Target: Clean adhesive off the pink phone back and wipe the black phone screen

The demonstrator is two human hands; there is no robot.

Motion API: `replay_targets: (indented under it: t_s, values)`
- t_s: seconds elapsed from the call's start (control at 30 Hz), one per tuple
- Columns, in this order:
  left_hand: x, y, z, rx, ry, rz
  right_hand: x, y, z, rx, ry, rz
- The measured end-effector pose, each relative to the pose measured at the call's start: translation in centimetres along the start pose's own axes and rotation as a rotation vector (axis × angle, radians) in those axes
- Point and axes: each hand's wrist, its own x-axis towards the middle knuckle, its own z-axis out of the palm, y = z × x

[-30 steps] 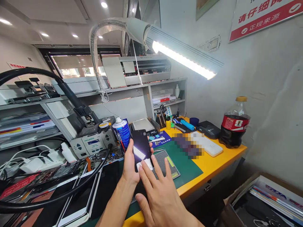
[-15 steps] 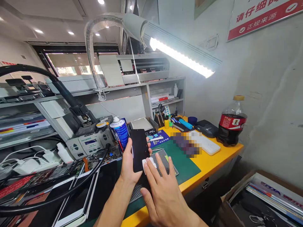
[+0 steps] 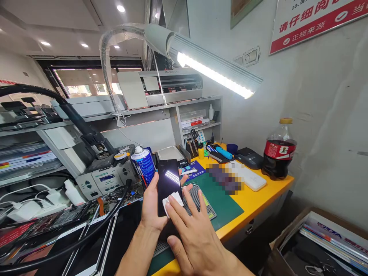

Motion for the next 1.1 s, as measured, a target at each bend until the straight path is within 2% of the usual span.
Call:
replay_targets:
  t_s: [0.17, 0.37, 0.53, 0.67, 0.9, 1.0, 1.1]
  values:
    - [-0.2, 0.1, 0.4, -0.006, -0.099, -0.108, 1.3, 3.3, -1.4, -0.085, -0.005, 0.062]
    - [0.2, -0.8, 0.2, -0.038, -0.119, -0.192, 4.0, 7.6, -2.1, -0.121, 0.039, 0.119]
    - [0.5, -1.3, -0.2, -0.082, -0.102, -0.243, 4.9, 8.9, -1.7, -0.094, 0.035, 0.092]
    - [0.6, -1.7, -0.2, -0.122, -0.070, -0.246, 3.0, 8.3, -0.7, -0.135, 0.052, 0.045]
    - [1.4, -3.0, -0.5, -0.104, 0.047, -0.281, -2.3, 5.3, 2.2, -0.218, 0.109, -0.138]
    - [1.4, -2.9, -0.9, -0.077, 0.082, -0.303, -2.9, 3.7, 2.6, -0.208, 0.122, -0.194]
    - [0.9, -2.5, -1.0, -0.066, 0.075, -0.326, -2.3, 1.9, 1.7, -0.182, 0.103, -0.193]
